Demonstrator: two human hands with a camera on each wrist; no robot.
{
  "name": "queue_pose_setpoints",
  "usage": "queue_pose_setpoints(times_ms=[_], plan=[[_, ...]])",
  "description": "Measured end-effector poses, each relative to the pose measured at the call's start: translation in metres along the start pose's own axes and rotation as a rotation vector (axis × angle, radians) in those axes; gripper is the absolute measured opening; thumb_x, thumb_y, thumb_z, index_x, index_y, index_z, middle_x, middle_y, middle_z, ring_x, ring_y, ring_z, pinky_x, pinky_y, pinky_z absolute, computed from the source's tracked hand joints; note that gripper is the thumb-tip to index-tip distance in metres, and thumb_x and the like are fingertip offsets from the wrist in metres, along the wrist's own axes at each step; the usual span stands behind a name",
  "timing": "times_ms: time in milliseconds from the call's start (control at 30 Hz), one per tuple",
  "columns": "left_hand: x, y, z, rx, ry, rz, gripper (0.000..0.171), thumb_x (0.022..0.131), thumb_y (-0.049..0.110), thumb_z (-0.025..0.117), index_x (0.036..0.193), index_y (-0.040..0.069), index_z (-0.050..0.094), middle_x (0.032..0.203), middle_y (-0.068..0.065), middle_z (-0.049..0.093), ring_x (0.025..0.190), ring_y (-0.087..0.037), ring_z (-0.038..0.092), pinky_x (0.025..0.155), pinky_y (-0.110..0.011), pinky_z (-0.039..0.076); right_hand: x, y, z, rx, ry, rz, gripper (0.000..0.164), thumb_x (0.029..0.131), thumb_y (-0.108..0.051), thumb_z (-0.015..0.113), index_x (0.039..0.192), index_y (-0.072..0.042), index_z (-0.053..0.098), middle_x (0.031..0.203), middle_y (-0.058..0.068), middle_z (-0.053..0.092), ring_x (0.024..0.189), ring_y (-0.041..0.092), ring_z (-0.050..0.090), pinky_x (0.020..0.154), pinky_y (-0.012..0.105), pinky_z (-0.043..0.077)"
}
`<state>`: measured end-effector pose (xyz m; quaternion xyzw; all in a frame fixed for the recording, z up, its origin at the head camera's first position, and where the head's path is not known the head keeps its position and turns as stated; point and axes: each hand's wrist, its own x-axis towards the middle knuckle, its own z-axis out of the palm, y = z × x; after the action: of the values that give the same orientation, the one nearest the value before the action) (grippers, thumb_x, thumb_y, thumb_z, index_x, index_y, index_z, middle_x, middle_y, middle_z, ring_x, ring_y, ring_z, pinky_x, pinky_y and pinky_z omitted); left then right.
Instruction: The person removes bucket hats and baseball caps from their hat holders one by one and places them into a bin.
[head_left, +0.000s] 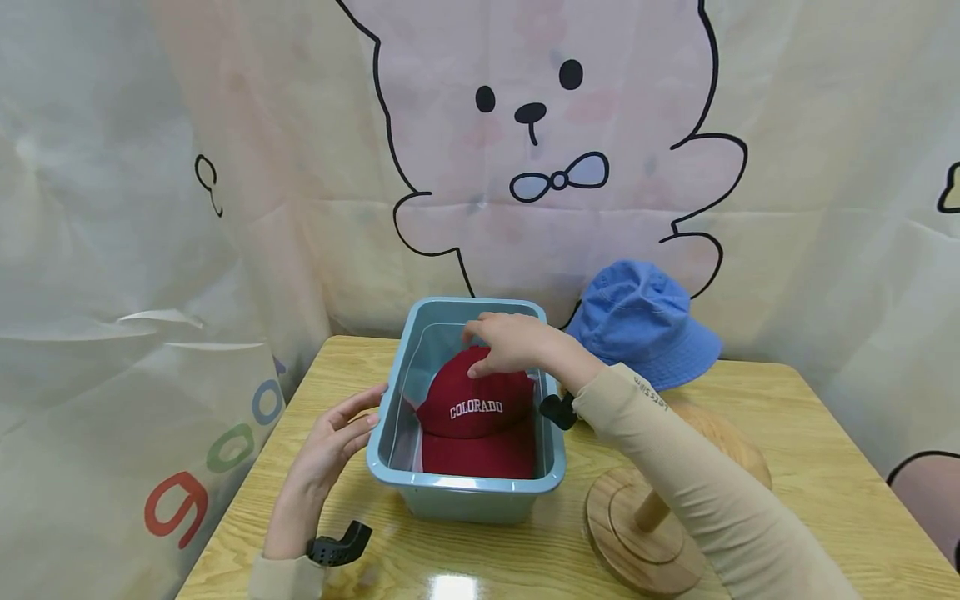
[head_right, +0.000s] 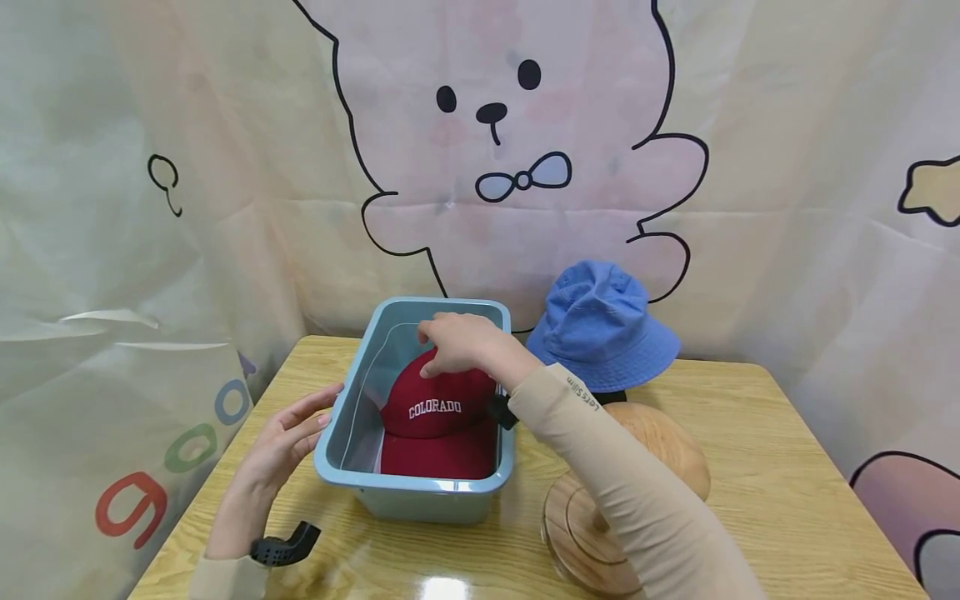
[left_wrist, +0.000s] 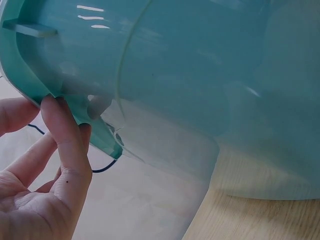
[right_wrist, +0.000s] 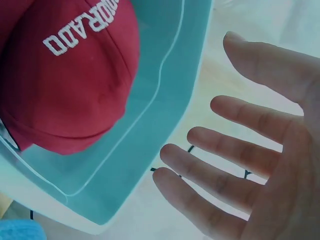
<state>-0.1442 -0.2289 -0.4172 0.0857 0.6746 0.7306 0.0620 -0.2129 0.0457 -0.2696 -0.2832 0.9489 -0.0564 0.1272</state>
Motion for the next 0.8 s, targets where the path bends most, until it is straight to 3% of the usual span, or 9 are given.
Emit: queue_pose_setpoints(times_ms=[533,800], plan=[[-0.001,0.000,0.000,0.005,0.000,-0.003,0.048,0.095,0.010,0.056,0.140,-0.002,0.044,0.120,0.009,0.059,0.102,-0.004,0.064,0.087,-0.021,0.053,-0.015,0.014,-0.025,0.029,0.067,0.029,0.046,0.090,-0.039,0.064,0.130,-0.018,0.056,0.138,0.004,0.052,0.120,0.024,0.054,0.098,0.045,0.047],[-0.001,0.001,0.000,0.009,0.004,-0.009,0.048,0.095,0.011,0.057,0.141,-0.001,0.044,0.120,0.009,0.059,0.103,-0.004,0.064,0.088,-0.021,0.053,-0.021,0.020,-0.036,0.022,0.155,0.057,0.045,0.089,-0.039,0.065,0.127,-0.017,0.058,0.134,0.004,0.056,0.118,0.025,0.056,0.096,0.046,0.047]])
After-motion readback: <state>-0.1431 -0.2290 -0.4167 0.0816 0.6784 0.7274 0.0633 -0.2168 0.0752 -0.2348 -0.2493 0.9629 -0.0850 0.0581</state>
